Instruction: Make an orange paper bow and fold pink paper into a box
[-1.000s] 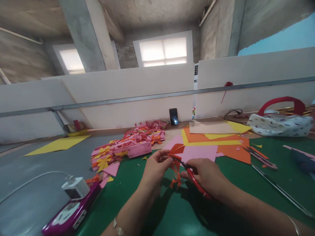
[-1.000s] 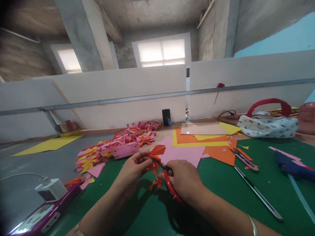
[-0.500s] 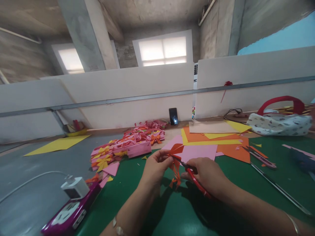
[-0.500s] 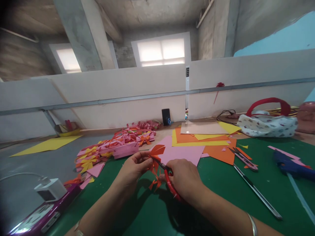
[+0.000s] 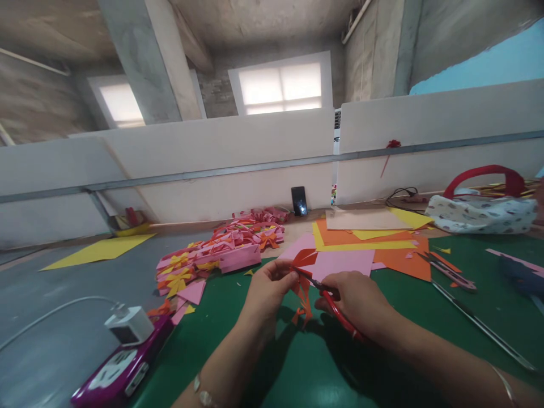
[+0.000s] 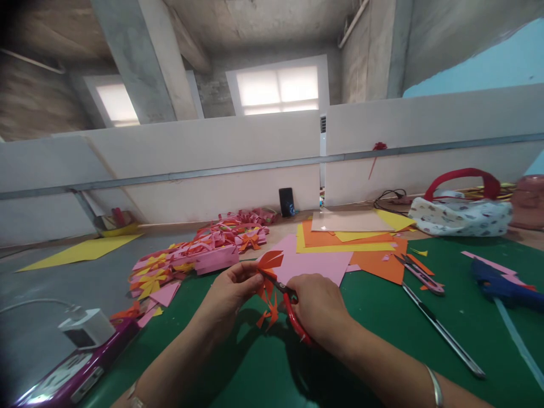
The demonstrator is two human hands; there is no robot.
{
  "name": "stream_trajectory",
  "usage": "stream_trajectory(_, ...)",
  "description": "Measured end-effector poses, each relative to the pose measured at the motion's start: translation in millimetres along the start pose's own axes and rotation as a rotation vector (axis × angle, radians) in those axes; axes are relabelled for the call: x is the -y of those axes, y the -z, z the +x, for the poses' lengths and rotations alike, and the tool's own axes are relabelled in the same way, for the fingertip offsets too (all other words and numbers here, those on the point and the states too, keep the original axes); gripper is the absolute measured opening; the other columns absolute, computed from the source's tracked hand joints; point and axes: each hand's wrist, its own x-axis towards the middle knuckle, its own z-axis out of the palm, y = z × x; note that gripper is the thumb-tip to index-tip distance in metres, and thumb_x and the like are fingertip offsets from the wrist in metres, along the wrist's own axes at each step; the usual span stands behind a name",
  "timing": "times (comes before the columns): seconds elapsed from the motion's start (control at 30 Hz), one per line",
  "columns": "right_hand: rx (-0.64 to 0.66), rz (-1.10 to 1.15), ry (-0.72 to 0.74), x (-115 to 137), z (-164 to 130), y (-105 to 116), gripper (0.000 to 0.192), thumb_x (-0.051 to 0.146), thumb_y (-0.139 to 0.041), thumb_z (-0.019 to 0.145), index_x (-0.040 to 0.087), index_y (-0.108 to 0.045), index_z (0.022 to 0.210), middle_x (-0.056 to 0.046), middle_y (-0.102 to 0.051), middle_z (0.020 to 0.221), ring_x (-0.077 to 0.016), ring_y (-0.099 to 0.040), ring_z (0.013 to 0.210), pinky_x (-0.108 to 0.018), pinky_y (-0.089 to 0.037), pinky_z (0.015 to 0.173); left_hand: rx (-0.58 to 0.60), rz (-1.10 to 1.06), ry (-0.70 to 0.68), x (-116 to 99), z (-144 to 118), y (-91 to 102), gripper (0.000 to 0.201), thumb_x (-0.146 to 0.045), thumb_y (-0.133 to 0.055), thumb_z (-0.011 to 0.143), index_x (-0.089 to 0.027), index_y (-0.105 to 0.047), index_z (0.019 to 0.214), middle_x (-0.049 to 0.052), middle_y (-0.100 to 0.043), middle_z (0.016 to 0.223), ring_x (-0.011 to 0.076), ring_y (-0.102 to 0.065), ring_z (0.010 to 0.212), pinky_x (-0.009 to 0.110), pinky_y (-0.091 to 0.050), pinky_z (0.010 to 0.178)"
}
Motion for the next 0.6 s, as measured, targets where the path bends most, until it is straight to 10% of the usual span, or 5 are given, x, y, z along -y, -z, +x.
stream_trajectory(0.6, -0.004, -0.026, 0.022, -3.0, 2.9, -6.4, 0.015, 0.017, -0.048, 0.072, 0.022, -0.062, 0.075, -0.002, -0.068, 0.071, -0.0150, -0.055, 0.064, -0.023, -0.025, 0.051, 0.045, 0.018, -0.002, 0.8, -1.6, -0.6, 0.032, -0.016, -0.071, 0.052, -0.014, -0.064, 0.083, 0.003, -0.068, 0.066, 0.0137, -0.062, 0.060, 0.023, -0.046, 0.059)
